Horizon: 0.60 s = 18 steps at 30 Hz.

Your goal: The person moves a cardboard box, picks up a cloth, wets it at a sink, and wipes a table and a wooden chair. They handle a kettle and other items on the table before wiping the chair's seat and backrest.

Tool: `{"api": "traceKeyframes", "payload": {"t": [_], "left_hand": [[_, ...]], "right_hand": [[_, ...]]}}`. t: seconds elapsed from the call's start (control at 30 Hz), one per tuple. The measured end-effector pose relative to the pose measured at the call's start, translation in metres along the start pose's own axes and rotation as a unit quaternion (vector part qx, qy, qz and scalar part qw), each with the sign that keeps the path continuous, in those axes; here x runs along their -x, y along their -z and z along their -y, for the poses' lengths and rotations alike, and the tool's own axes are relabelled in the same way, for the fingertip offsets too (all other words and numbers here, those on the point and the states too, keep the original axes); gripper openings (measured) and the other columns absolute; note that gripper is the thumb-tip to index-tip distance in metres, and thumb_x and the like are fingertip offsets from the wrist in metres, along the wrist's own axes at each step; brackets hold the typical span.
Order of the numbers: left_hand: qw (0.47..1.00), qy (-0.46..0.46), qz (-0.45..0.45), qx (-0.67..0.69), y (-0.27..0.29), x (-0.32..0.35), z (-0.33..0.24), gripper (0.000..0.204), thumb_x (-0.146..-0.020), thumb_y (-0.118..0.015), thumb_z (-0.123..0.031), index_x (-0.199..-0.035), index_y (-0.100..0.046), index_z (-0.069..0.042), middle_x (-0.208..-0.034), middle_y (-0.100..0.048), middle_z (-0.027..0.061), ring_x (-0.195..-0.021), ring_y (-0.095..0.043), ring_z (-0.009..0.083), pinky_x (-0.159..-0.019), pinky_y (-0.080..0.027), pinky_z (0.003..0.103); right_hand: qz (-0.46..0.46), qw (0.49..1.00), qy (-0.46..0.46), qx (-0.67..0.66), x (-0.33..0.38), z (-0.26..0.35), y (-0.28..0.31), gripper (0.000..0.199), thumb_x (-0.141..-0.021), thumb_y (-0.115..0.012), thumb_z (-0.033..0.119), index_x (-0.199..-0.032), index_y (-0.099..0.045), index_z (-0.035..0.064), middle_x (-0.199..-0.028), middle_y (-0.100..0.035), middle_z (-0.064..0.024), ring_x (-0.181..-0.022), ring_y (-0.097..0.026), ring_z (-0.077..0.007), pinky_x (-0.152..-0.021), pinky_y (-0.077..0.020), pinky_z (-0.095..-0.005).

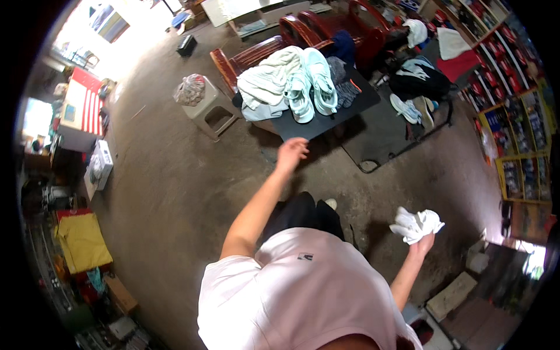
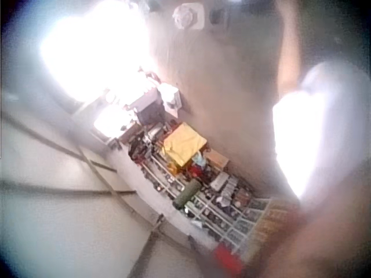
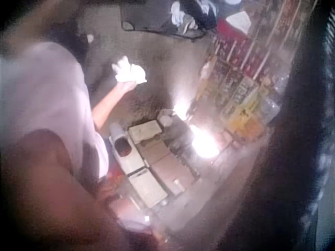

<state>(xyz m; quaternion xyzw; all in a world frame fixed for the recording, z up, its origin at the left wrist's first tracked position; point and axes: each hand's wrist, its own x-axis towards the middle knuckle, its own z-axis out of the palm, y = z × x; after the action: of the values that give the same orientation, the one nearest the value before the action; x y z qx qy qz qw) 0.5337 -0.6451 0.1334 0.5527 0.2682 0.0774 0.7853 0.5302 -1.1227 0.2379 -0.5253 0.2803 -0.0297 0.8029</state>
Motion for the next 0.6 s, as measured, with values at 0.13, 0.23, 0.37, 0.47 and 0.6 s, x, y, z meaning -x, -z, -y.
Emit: {"api": "traceKeyframes", "payload": {"t": [0.13, 0.23, 0.37, 0.47, 0.6], "left_hand": [[0.933, -0.027, -0.355, -0.049, 0.097, -0.107, 0.027, 0.033, -0.082, -0.072, -0.019, -0.109, -0.062, -0.003, -0.098, -0.064, 0.0102, -0.083, -0.062, 0.0195, -0.074, -0.052, 0.033], [0.839, -0.019, -0.473, -0.267, 0.148, -0.154, 0.042, 0.06, -0.069, -0.081, -0.037, -0.115, -0.061, -0.004, -0.114, -0.06, 0.0208, -0.105, -0.057, 0.0337, -0.092, -0.046, 0.043], [0.805, 0.049, -0.497, -0.32, 0.171, -0.199, 0.028, 0.078, -0.064, -0.083, -0.048, -0.127, -0.057, -0.009, -0.124, -0.056, 0.022, -0.122, -0.047, 0.0389, -0.103, -0.039, 0.047], [0.828, 0.093, -0.469, -0.294, 0.167, -0.217, 0.007, 0.074, -0.066, -0.081, -0.049, -0.125, -0.06, -0.009, -0.128, -0.053, 0.022, -0.124, -0.044, 0.0385, -0.103, -0.039, 0.046], [0.859, 0.117, -0.438, -0.239, 0.159, -0.214, -0.045, 0.037, -0.077, -0.069, -0.028, -0.1, -0.069, 0.001, -0.112, -0.063, 0.0203, -0.11, -0.055, 0.0334, -0.098, -0.043, 0.045]], "right_hand": [[0.027, 0.992, -0.124, 0.014, -0.022, 0.023, -0.056, 0.027, -0.094, -0.055, 0.03, -0.098, -0.061, 0.0042, -0.085, -0.065, -0.0138, -0.066, -0.065, -0.0279, -0.05, -0.0544, -0.0478], [-0.012, 0.993, -0.117, -0.005, -0.029, 0.021, -0.079, 0.028, -0.096, -0.053, 0.03, -0.103, -0.063, 0.0052, -0.09, -0.065, -0.0102, -0.075, -0.065, -0.0247, -0.064, -0.0558, -0.0446], [0.006, 0.995, -0.094, -0.017, -0.03, 0.01, -0.066, 0.026, -0.097, -0.051, 0.031, -0.104, -0.063, 0.0083, -0.093, -0.063, -0.0041, -0.089, -0.062, -0.0194, -0.079, -0.053, -0.0392], [0.02, 0.992, -0.115, -0.056, -0.03, -0.002, -0.052, 0.026, -0.098, -0.047, 0.03, -0.104, -0.061, 0.0099, -0.095, -0.062, -0.0038, -0.09, -0.062, -0.0217, -0.081, -0.0528, -0.0399], [0.049, 0.989, -0.13, -0.048, -0.032, -0.013, -0.069, 0.028, -0.1, -0.042, 0.029, -0.104, -0.062, 0.0097, -0.095, -0.064, -0.0042, -0.086, -0.064, -0.0225, -0.08, -0.0543, -0.04]]}}
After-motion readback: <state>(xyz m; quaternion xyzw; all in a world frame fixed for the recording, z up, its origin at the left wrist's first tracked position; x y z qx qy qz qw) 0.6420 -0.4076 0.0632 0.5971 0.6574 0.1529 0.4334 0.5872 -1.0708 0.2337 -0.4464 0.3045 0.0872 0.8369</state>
